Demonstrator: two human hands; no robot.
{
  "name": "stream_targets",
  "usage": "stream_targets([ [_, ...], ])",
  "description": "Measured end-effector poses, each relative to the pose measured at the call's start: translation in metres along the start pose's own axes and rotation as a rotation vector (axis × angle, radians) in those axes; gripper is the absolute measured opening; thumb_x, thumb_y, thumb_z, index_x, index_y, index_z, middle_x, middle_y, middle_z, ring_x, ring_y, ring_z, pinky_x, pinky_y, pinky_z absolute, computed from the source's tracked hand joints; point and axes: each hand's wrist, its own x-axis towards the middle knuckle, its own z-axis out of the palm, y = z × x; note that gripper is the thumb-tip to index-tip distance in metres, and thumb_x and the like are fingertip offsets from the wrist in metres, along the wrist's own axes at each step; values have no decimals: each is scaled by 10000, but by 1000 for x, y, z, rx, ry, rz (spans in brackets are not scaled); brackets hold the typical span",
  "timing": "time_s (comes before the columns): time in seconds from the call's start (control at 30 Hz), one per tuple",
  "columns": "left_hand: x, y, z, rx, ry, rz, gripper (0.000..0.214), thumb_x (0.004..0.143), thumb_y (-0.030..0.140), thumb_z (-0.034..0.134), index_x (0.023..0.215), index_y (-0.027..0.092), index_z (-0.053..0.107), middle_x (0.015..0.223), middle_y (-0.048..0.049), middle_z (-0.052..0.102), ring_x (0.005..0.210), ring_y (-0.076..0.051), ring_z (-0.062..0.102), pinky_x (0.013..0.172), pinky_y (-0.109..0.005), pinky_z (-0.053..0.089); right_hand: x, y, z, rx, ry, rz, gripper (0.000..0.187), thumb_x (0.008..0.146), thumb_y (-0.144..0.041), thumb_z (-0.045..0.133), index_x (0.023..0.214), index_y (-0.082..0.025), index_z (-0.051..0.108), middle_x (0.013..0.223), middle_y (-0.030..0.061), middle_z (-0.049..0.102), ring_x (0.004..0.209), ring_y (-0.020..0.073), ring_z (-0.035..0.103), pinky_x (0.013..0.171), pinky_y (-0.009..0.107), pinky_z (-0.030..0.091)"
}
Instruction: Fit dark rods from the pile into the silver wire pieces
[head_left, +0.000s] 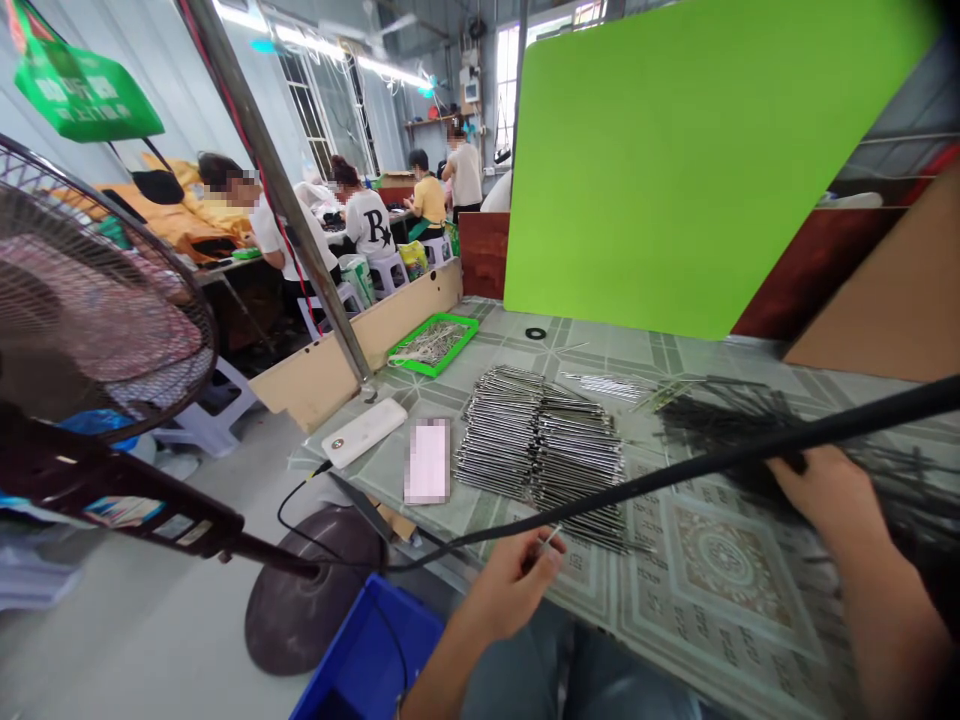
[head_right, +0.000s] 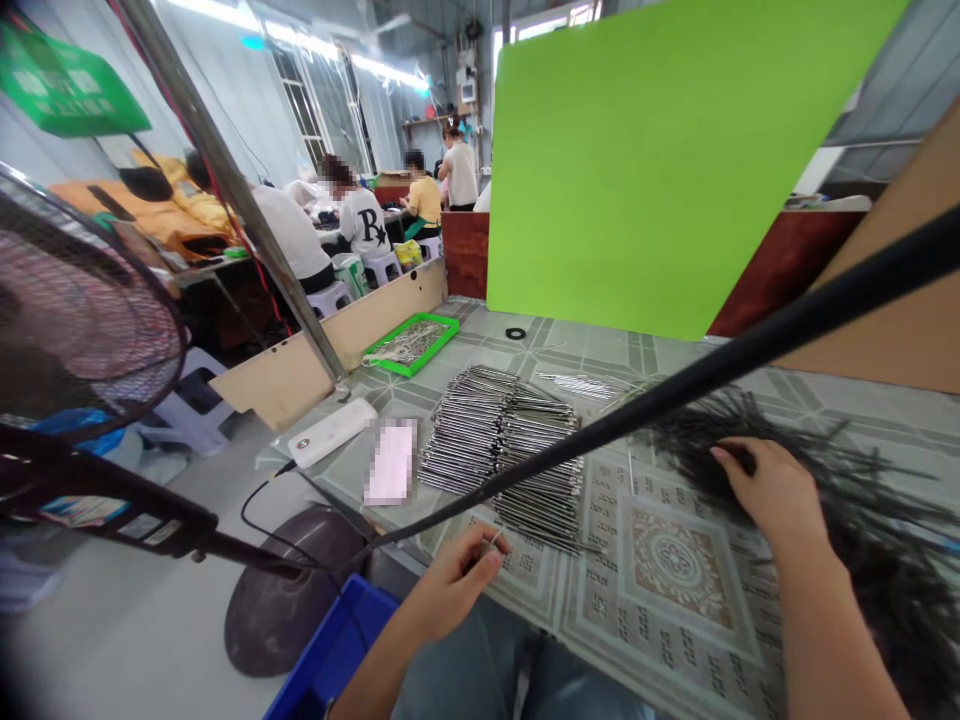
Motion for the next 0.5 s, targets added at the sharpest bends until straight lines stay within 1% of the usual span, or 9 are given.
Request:
stream_targets([
  [0.1, 0, 2, 0, 12, -2, 8, 461, 846, 548, 469, 981, 114, 547, 643, 36, 345, 565, -91, 291, 532, -234, 238, -1, -10, 7, -2, -134, -71, 182, 705, 5, 549, 781, -155, 589, 960, 107, 647, 956, 226, 593, 870, 274, 405],
  [0.17, 0, 3, 0, 18, 1, 12, 473, 845, 553, 465, 987, 108, 543, 644, 34, 348, 571, -93, 298, 539, -235, 246, -2, -14, 10, -4, -152, -105, 201, 725, 4, 501, 827, -144, 591, 1012, 112, 642, 987, 228, 588, 892, 275, 403],
  [0.27, -1, 1, -1, 23, 12, 11, 498, 845, 568, 454, 995, 103, 544, 651, 30, 347, 584, -98, 301, 550, -238, 256, -5, -17, 10, 8, -65, -127, 158, 816, -112, 507, 950, -129, 589, 1054, 132, 626, 1002, 242, 584, 904, 289, 411],
  [0.33, -1, -1, -2, 32, 23, 16, 522, 846, 586, 437, 999, 99, 548, 658, 26, 345, 592, -102, 300, 555, -242, 258, -6, -19, 8, 19, 12, -136, 184, 865, -205, 496, 1003, -122, 585, 1065, 142, 617, 1023, 256, 575, 925, 307, 411],
  [0.4, -2, -2, -4, 48, 55, 15, 534, 849, 593, 419, 1002, 99, 552, 669, 23, 346, 601, -105, 304, 564, -246, 263, -7, -25, 5, 42, 76, -162, 226, 883, -240, 459, 1012, -107, 588, 1062, 158, 609, 1048, 268, 558, 950, 333, 402],
  [0.47, -3, -2, -6, 69, 87, 14, 514, 858, 581, 411, 991, 106, 556, 679, 20, 354, 612, -107, 313, 581, -250, 272, -10, -36, 2, 119, 95, -227, 258, 881, -247, 427, 1005, -95, 595, 1039, 169, 604, 1048, 270, 551, 960, 362, 396],
  [0.5, -3, -2, -7, 76, 92, 15, 499, 864, 572, 407, 986, 113, 557, 679, 20, 355, 614, -108, 315, 585, -251, 273, -13, -45, 1, 172, 81, -273, 270, 879, -260, 423, 1001, -97, 600, 1018, 162, 606, 1028, 259, 558, 951, 364, 403],
])
